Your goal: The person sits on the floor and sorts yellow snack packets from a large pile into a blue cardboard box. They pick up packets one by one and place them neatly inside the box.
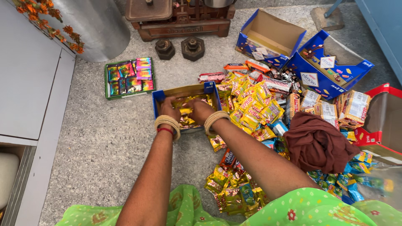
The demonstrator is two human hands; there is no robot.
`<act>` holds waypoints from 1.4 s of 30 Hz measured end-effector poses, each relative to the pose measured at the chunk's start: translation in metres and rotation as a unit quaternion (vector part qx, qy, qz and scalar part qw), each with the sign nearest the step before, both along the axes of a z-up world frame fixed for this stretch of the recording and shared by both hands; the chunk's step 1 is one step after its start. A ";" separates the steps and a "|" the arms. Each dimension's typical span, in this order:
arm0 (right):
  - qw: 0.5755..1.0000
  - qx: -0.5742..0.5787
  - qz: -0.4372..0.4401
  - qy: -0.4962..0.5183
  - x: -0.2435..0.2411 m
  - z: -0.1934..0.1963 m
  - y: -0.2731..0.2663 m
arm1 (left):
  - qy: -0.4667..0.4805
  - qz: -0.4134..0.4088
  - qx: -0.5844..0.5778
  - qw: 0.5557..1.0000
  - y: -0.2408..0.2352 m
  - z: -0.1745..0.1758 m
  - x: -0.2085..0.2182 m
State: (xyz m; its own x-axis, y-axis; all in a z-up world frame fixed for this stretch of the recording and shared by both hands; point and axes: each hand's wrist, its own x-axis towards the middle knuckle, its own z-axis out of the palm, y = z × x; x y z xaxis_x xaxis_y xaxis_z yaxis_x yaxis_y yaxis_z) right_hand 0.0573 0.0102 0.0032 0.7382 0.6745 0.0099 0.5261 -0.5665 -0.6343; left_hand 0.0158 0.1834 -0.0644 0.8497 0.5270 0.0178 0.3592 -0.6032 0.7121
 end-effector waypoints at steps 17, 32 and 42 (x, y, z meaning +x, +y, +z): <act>0.999 0.035 -0.006 -0.033 0.001 0.048 -0.069 | -0.084 -0.179 -0.026 0.980 -0.092 0.106 -0.022; 0.994 -0.105 -0.039 0.011 -0.048 0.055 -0.225 | -0.024 -0.335 0.095 0.937 -0.225 0.146 -0.124; 0.968 -0.235 -0.010 0.086 -0.141 0.059 -0.266 | 0.044 -0.682 0.284 0.673 -0.270 0.082 -0.279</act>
